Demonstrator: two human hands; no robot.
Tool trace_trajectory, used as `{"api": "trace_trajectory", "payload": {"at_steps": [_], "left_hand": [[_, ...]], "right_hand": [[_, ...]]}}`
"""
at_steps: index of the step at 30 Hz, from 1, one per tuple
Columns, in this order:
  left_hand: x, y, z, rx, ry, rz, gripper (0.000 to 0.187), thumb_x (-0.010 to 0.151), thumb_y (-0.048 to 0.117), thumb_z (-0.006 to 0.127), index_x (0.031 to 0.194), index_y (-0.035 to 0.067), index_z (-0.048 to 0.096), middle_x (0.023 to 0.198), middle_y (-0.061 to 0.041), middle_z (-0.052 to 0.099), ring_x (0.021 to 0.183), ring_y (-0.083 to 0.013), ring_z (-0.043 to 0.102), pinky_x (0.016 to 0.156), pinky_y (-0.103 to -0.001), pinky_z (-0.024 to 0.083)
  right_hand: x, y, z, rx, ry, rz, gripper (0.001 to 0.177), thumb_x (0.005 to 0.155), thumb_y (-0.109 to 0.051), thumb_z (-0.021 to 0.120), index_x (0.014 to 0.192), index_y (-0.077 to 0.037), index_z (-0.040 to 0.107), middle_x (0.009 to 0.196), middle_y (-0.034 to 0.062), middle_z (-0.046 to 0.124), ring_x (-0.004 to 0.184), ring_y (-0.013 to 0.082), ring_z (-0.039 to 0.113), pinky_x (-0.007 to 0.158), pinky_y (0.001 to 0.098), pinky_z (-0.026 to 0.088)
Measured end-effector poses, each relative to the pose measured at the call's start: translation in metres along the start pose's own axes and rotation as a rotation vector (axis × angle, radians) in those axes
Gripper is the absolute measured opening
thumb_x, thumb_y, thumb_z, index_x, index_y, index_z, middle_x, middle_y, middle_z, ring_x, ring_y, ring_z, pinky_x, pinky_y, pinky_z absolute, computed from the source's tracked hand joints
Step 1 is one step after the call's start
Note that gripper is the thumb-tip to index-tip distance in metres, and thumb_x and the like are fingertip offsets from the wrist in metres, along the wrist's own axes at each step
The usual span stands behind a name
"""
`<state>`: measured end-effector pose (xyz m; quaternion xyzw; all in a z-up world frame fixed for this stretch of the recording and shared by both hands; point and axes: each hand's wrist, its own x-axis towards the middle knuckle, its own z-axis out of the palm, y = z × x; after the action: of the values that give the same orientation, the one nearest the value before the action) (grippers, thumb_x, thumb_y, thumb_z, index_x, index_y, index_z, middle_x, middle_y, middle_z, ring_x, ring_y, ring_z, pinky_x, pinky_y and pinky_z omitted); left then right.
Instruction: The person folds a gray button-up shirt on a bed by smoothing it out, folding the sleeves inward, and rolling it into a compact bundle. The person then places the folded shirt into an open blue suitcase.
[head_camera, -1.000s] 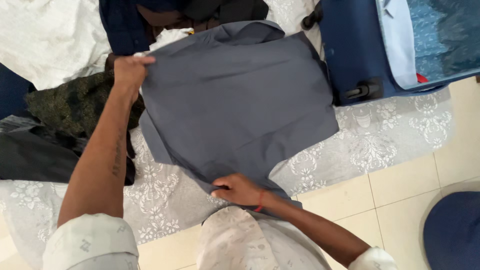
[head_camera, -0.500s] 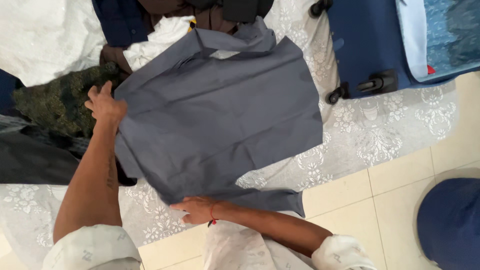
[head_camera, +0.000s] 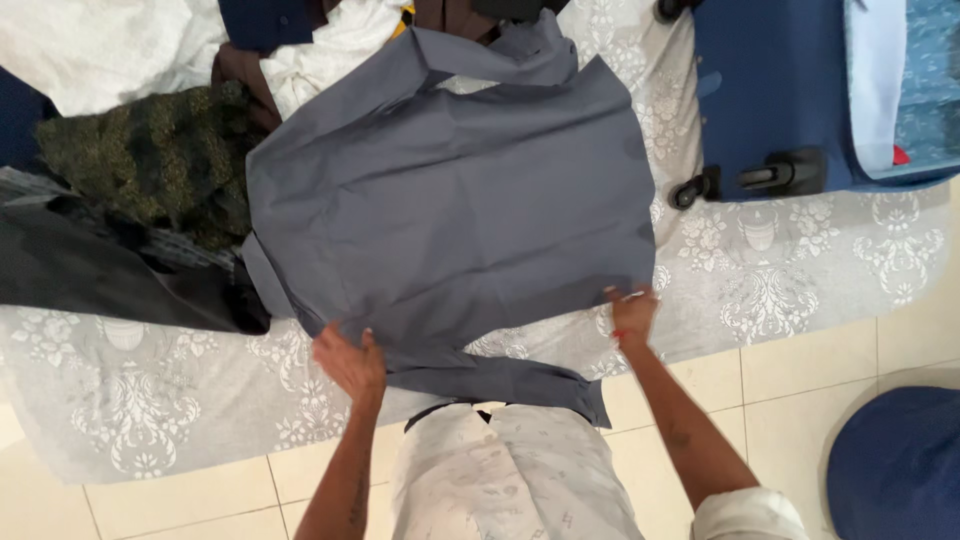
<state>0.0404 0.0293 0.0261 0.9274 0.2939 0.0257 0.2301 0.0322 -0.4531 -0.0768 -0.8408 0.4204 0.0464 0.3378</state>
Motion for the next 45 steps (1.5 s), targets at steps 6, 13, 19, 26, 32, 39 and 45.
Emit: {"api": "trace_trajectory", "payload": {"at_steps": [6, 13, 19, 26, 32, 39, 45], "left_hand": [[-0.008, -0.093, 0.061, -0.127, -0.097, -0.714, 0.084, 0.075, 0.031, 0.09, 0.132, -0.011, 0.044, 0.132, -0.032, 0.049, 0.12, -0.0456, 0.055, 0.104, -0.047, 0.048], [-0.005, -0.125, 0.053, -0.136, -0.105, -0.752, 0.056, 0.078, 0.031, 0.089, 0.111, -0.01, 0.067, 0.11, -0.03, 0.067, 0.099, -0.039, 0.068, 0.089, -0.043, 0.055], [-0.005, -0.125, 0.054, -0.274, -0.181, -0.887, 0.027, 0.085, 0.02, 0.075, 0.101, -0.001, 0.074, 0.091, -0.016, 0.075, 0.075, -0.0232, 0.069, 0.066, -0.037, 0.053], [-0.017, -0.117, 0.054, -0.514, 0.055, -0.858, 0.016, 0.092, 0.009, 0.059, 0.102, 0.001, 0.068, 0.082, -0.012, 0.067, 0.056, -0.0199, 0.058, 0.048, -0.036, 0.043], [-0.022, -0.126, 0.037, -0.632, 0.059, -0.904, 0.013, 0.094, 0.005, 0.06, 0.099, -0.003, 0.068, 0.085, -0.014, 0.067, 0.057, -0.0202, 0.06, 0.046, -0.031, 0.049], [-0.027, -0.134, 0.046, -0.514, 0.017, -0.93, 0.016, 0.09, 0.01, 0.071, 0.103, 0.002, 0.067, 0.091, -0.013, 0.067, 0.064, -0.0218, 0.064, 0.046, -0.034, 0.051], [-0.04, -0.138, 0.037, -0.166, -0.074, -0.678, 0.029, 0.091, 0.011, 0.067, 0.113, -0.007, 0.062, 0.107, -0.025, 0.065, 0.089, -0.0371, 0.064, 0.071, -0.047, 0.05]], "right_hand": [[0.037, 0.01, -0.034, 0.059, 0.076, 0.082, 0.054, 0.075, -0.031, 0.092, 0.106, 0.006, 0.068, 0.093, 0.0173, 0.07, 0.083, 0.0263, 0.068, 0.078, 0.0373, 0.055], [0.049, 0.012, -0.031, 0.457, -0.165, 0.309, 0.032, 0.08, -0.024, 0.087, 0.097, -0.003, 0.069, 0.092, 0.0092, 0.072, 0.076, 0.0204, 0.063, 0.071, 0.0355, 0.053], [0.063, 0.025, -0.036, 0.042, -0.066, 0.138, 0.038, 0.081, -0.03, 0.09, 0.098, -0.002, 0.071, 0.094, 0.0155, 0.074, 0.083, 0.0215, 0.068, 0.079, 0.034, 0.053], [0.089, 0.035, -0.043, 0.388, -0.381, 0.121, 0.038, 0.083, -0.029, 0.087, 0.099, 0.0, 0.07, 0.078, 0.0063, 0.058, 0.062, 0.0201, 0.046, 0.052, 0.0411, 0.036], [0.09, 0.042, -0.077, 0.133, -0.314, 0.278, 0.026, 0.085, -0.03, 0.078, 0.089, -0.005, 0.072, 0.064, 0.0038, 0.056, 0.047, 0.0146, 0.048, 0.04, 0.033, 0.037], [0.086, 0.058, -0.078, -0.052, -0.27, 0.115, 0.035, 0.089, -0.037, 0.079, 0.084, -0.003, 0.075, 0.068, 0.0135, 0.064, 0.052, 0.0173, 0.052, 0.053, 0.0358, 0.044], [0.055, 0.021, -0.083, -0.239, -0.084, 0.196, 0.03, 0.088, -0.036, 0.075, 0.107, -0.012, 0.072, 0.084, 0.0112, 0.07, 0.069, 0.025, 0.064, 0.072, 0.0428, 0.051]]}}
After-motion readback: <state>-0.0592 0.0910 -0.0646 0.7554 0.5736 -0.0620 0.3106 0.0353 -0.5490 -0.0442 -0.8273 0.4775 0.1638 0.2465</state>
